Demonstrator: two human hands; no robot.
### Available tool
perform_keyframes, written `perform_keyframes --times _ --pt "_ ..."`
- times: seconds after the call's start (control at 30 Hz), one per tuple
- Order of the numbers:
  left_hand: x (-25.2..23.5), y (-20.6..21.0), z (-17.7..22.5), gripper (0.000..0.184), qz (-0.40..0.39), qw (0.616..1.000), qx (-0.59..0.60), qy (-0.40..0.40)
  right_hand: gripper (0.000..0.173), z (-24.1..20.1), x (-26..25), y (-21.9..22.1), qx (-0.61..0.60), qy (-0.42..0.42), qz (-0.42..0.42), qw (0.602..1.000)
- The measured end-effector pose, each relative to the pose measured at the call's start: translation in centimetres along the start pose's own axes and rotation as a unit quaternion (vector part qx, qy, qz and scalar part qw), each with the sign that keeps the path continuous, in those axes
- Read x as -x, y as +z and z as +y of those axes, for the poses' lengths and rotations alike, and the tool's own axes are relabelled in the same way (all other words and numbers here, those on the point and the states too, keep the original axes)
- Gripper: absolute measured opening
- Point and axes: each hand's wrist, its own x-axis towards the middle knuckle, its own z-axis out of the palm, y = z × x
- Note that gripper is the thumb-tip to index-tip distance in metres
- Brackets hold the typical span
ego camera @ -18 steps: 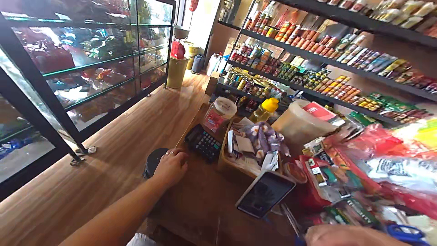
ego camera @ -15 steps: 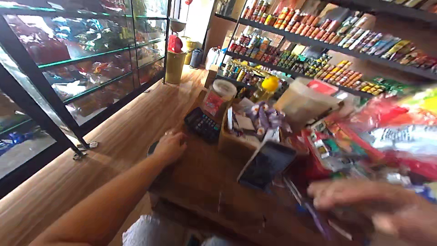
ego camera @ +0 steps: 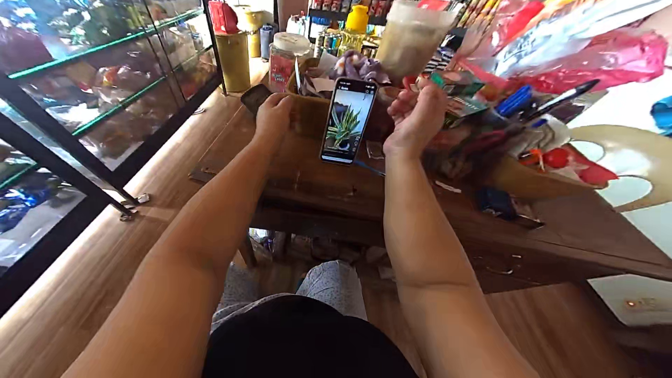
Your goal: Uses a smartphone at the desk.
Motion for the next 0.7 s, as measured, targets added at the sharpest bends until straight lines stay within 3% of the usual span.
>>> perform_keyframes --times 0.07,0.2,0.37,0.57,0.7 --pt "-0.8 2.1 0.2 0.032 -0.008 0.995 0.091 -0.047 0.032 0.5 0.5 0.0 0.018 0.004 0.002 1.0" --pt "-2.2 2.9 -1.8 0.029 -0.043 0.978 0.171 -0.112 0.034 1.4 0.6 -1.2 0.121 0.002 -0.072 0.99" --pt "-2.3 1.2 -2.6 0.027 -0.111 0.977 0.132 -0.128 0.034 1.9 0.5 -1.3 0.19 -0.027 -0.096 0.977" --pt "-1.1 2.0 -2.3 0.022 -0.218 0.964 0.039 -0.148 0.032 1.8 0.7 -1.2 0.343 0.01 -0.178 0.922" --pt "-0.9 2.2 -2.7 0.021 -0.252 0.957 0.053 -0.131 0.03 1.8 1.2 -1.0 0.368 -0.004 -0.186 0.911"
